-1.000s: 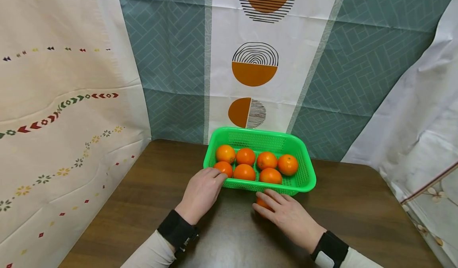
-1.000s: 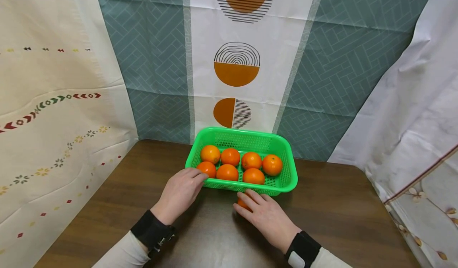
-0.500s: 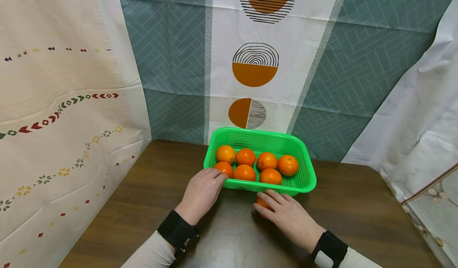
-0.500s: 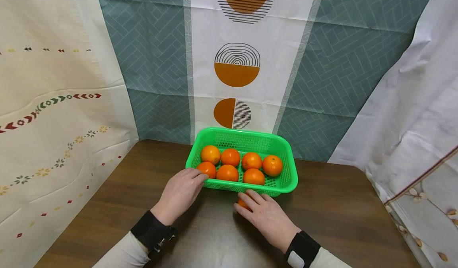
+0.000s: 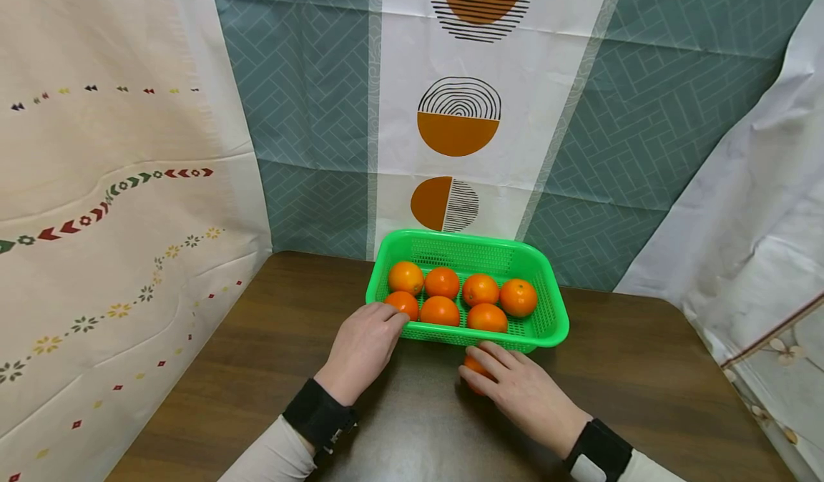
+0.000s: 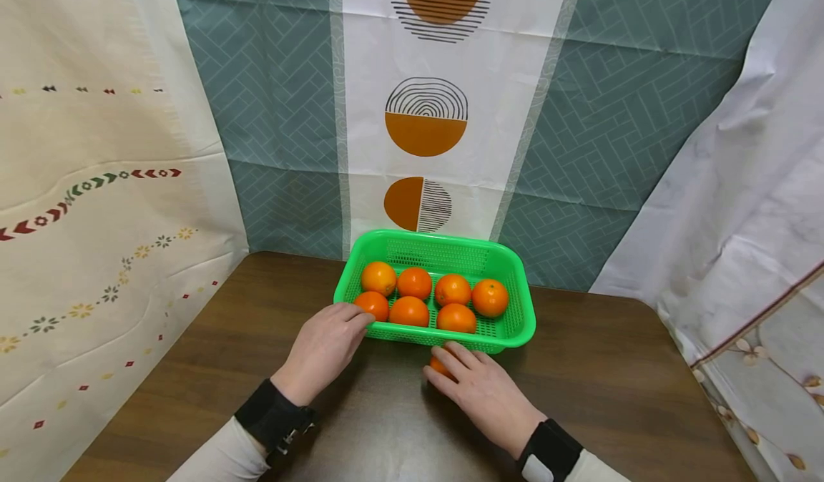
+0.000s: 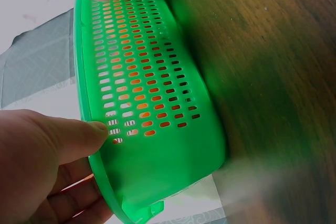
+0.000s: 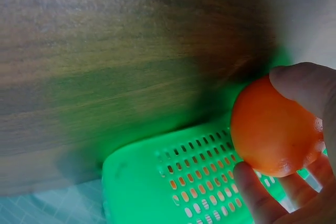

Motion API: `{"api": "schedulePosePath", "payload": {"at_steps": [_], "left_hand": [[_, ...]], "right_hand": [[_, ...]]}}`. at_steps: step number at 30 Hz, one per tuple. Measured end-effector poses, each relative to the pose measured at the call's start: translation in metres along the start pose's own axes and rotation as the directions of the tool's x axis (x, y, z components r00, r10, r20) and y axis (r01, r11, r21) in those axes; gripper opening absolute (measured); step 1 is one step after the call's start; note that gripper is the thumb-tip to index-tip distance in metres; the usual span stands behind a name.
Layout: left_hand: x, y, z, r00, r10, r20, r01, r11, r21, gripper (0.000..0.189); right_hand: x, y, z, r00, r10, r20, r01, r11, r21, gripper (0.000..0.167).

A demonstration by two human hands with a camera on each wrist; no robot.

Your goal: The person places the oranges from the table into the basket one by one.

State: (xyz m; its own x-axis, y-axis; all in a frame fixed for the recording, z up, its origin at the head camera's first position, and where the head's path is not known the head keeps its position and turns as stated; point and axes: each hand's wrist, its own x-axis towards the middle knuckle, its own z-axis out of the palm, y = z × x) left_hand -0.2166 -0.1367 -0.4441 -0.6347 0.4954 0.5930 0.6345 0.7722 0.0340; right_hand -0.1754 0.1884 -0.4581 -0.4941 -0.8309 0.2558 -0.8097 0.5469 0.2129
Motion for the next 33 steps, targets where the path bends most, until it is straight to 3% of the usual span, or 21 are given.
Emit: {"api": "schedulePosePath", "payload": {"at_steps": [16, 21, 24, 33], "left_hand": [[-0.001, -0.001, -0.001, 1.0, -0.004, 0.007, 0.004, 1.0, 0.009, 0.011], [0.0, 0.0, 0.0, 1.0, -0.012, 0.015, 0.011, 1.0, 0.007, 0.011], [0.0, 0.0, 0.0, 1.0, -0.005, 0.006, 0.005, 1.0, 0.007, 0.012], [0.0, 0.0, 0.001, 1.0, 0.004, -0.002, -0.004, 1.0, 0.006, 0.012]], "right_hand": [[-0.006, -0.015, -0.031, 0.994, -0.014, -0.107, 0.017, 0.999, 0.03, 0.077], [-0.003, -0.015, -0.047, 0.983, -0.011, -0.183, 0.026, 0.996, 0.081, 0.096], [-0.002, -0.009, -0.059, 0.981, 0.033, -0.193, -0.013, 0.995, 0.103, 0.102], [0.003, 0.024, -0.079, 0.958, 0.167, -0.234, -0.149, 0.984, 0.093, 0.091]]}}
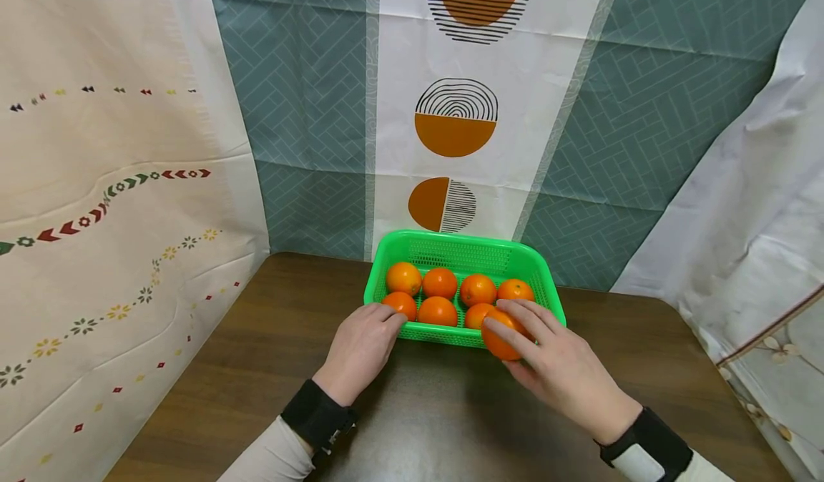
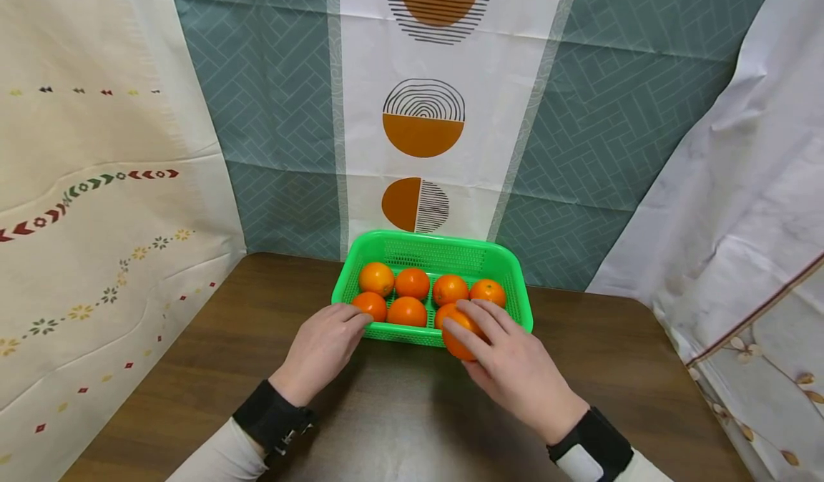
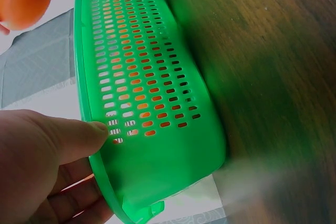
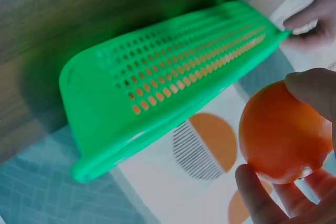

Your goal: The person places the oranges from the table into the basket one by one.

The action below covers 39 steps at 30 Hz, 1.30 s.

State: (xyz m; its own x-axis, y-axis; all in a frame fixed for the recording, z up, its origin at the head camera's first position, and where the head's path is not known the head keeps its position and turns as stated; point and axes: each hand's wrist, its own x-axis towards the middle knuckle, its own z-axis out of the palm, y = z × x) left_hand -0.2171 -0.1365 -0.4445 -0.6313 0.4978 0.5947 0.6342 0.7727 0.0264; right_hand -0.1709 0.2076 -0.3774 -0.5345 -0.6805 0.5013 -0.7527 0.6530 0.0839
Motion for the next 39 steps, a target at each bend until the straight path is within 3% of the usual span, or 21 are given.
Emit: {"api": "schedulePosePath", "payload": {"at_steps": [4, 9, 18, 25, 39], "left_hand": [[0.0, 0.0, 0.0, 1.0, 0.002, -0.001, -0.002, 1.0, 0.004, 0.012], [0.0, 0.0, 0.0, 1.0, 0.005, 0.002, -0.005, 1.0, 0.01, 0.013], [-0.001, 0.0, 0.001, 1.0, 0.006, -0.007, -0.006, 1.0, 0.004, 0.013], [-0.001, 0.0, 0.001, 1.0, 0.009, -0.014, -0.009, 1.0, -0.006, 0.012], [0.0, -0.001, 0.001, 1.0, 0.004, -0.003, -0.004, 1.0, -0.002, 0.012]], "right_hand": [[0.006, 0.016, -0.001, 0.998, 0.063, -0.02, -0.063, 0.998, -0.004, 0.086], [0.012, 0.032, 0.0, 0.988, 0.153, 0.009, -0.153, 0.988, -0.004, 0.08], [0.021, 0.052, 0.005, 0.937, 0.329, 0.117, -0.337, 0.94, 0.048, 0.068], [0.023, 0.061, 0.01, 0.906, 0.38, 0.188, -0.396, 0.916, 0.059, 0.067], [0.023, 0.071, 0.026, 0.875, 0.415, 0.249, -0.438, 0.898, 0.044, 0.057]]}}
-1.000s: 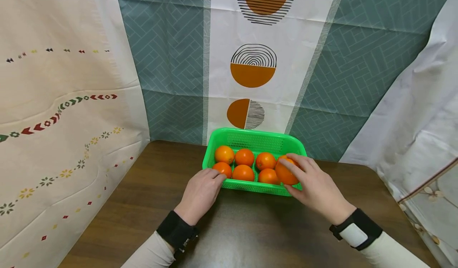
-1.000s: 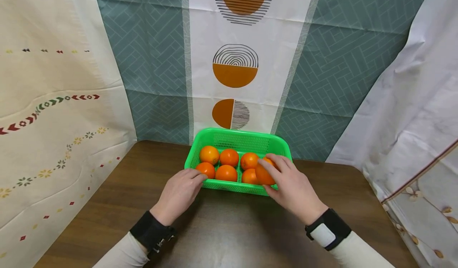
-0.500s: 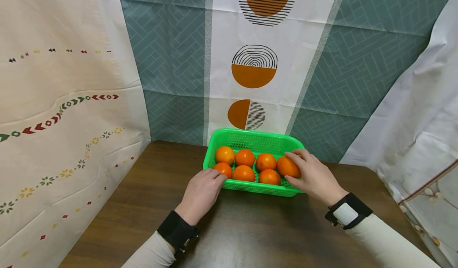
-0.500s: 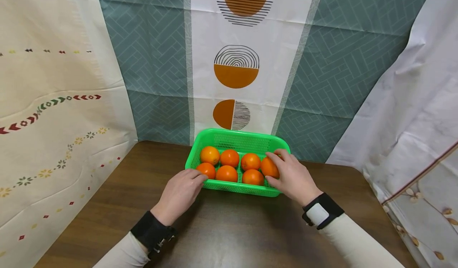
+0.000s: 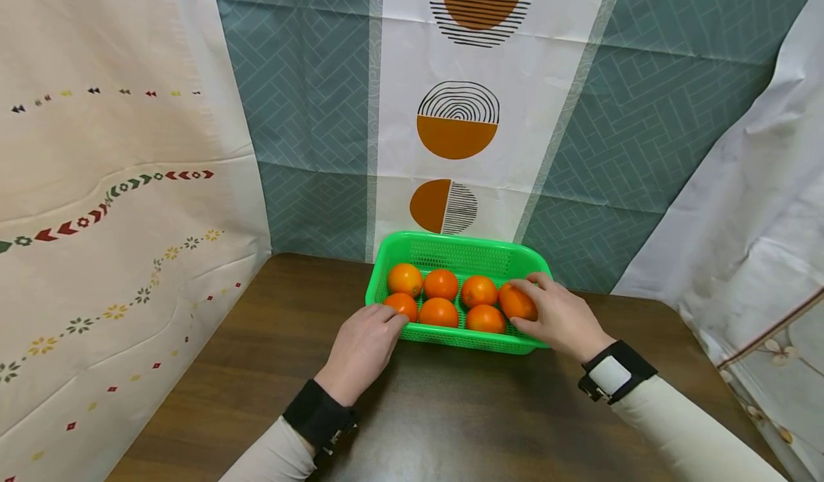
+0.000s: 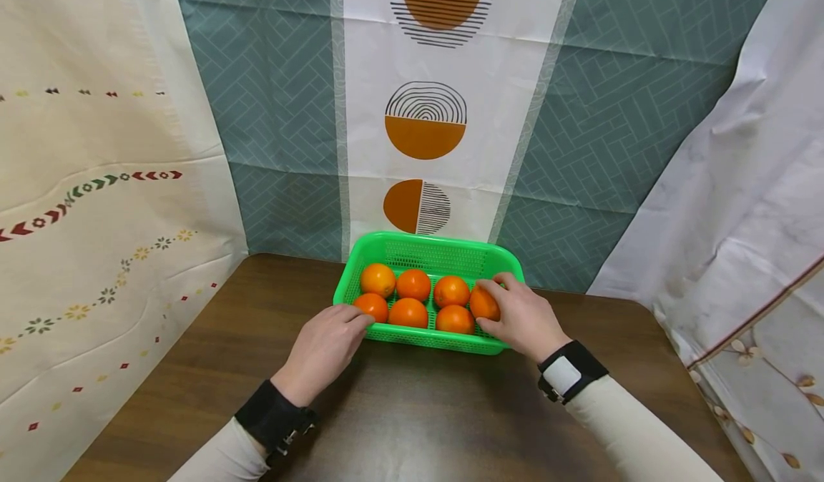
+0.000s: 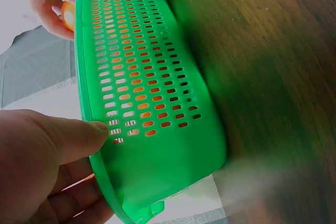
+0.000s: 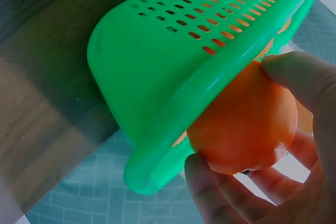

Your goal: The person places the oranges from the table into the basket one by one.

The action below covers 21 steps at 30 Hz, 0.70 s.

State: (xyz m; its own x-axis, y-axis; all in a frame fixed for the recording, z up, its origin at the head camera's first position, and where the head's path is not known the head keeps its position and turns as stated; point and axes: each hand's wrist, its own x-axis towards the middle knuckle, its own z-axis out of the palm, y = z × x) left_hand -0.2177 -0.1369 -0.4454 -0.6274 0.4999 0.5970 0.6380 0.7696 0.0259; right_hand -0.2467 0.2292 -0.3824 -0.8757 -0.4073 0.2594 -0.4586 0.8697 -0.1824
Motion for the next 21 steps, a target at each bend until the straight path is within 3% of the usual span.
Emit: {"api": "schedulePosePath", "payload": {"at_steps": [21], "left_hand": [[0.0, 0.001, -0.001, 1.0, -0.01, 0.006, 0.01, 1.0, 0.003, 0.016]], "right_hand": [[0.012, 0.005, 0.004, 0.986, 0.024, 0.165, -0.014, 0.998, -0.061, 0.055]]}}
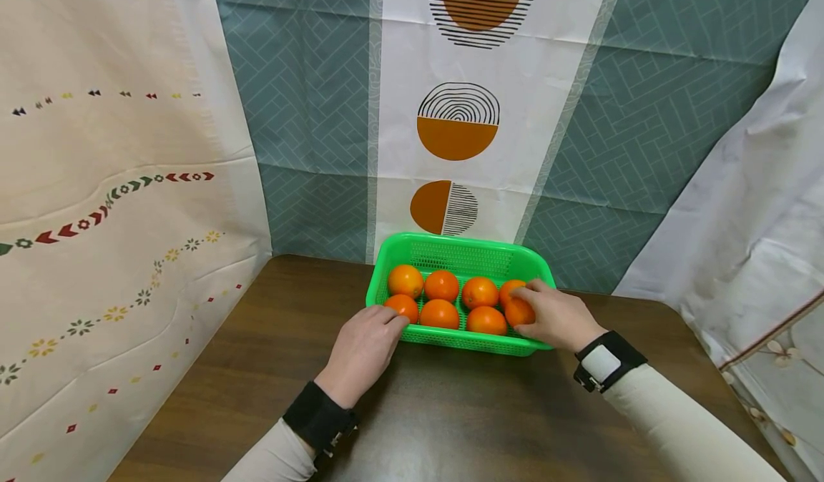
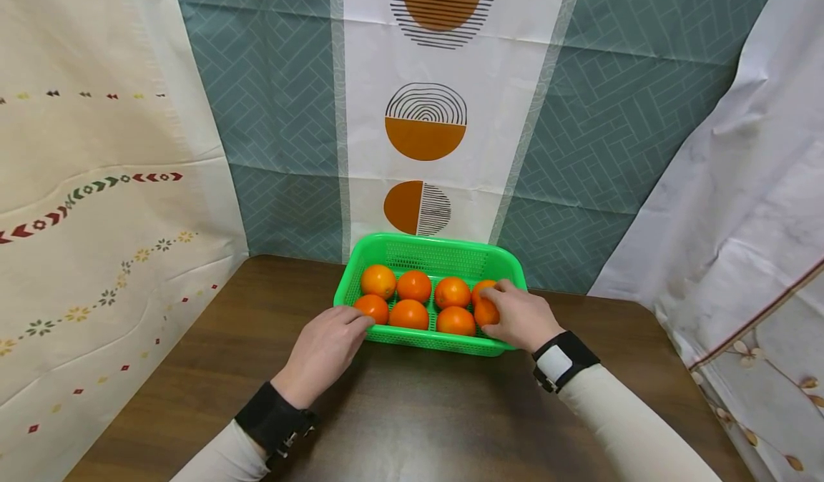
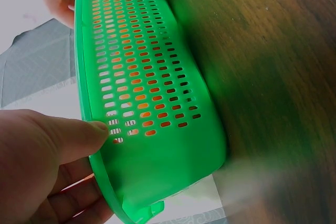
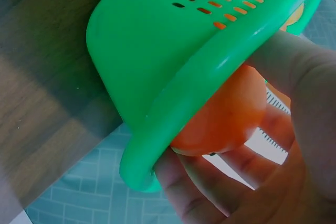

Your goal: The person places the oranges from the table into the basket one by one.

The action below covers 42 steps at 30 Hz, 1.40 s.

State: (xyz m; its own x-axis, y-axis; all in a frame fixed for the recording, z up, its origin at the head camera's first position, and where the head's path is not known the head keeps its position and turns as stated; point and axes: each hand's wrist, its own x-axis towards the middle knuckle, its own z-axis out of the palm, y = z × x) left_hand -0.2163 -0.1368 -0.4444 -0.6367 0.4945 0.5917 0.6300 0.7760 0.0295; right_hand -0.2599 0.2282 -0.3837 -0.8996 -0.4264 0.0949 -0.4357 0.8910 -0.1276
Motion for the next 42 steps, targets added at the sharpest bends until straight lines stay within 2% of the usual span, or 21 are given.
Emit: {"api": "schedulePosePath", "payload": {"at_steps": [21, 28, 36, 42], "left_hand": [[0.005, 0.006, 0.003, 1.0, 0.026, -0.016, -0.026, 1.0, -0.007, 0.014], [0.008, 0.007, 0.003, 0.999, 0.032, -0.016, -0.032, 0.999, -0.006, 0.014], [0.006, 0.005, 0.002, 1.0, 0.025, -0.015, -0.025, 0.999, -0.022, 0.017], [0.001, 0.0, 0.002, 1.0, -0.012, 0.004, 0.012, 0.999, -0.035, 0.023]], "right_hand": [[0.002, 0.011, -0.003, 0.988, -0.055, 0.145, 0.055, 0.998, -0.002, 0.049], [-0.001, 0.015, -0.001, 0.988, -0.085, 0.131, 0.088, 0.996, -0.017, 0.034], [-0.003, 0.016, 0.002, 0.994, -0.078, 0.081, 0.077, 0.997, 0.015, 0.033], [-0.009, 0.018, -0.003, 1.0, -0.026, 0.011, 0.025, 0.997, 0.078, 0.04]]}}
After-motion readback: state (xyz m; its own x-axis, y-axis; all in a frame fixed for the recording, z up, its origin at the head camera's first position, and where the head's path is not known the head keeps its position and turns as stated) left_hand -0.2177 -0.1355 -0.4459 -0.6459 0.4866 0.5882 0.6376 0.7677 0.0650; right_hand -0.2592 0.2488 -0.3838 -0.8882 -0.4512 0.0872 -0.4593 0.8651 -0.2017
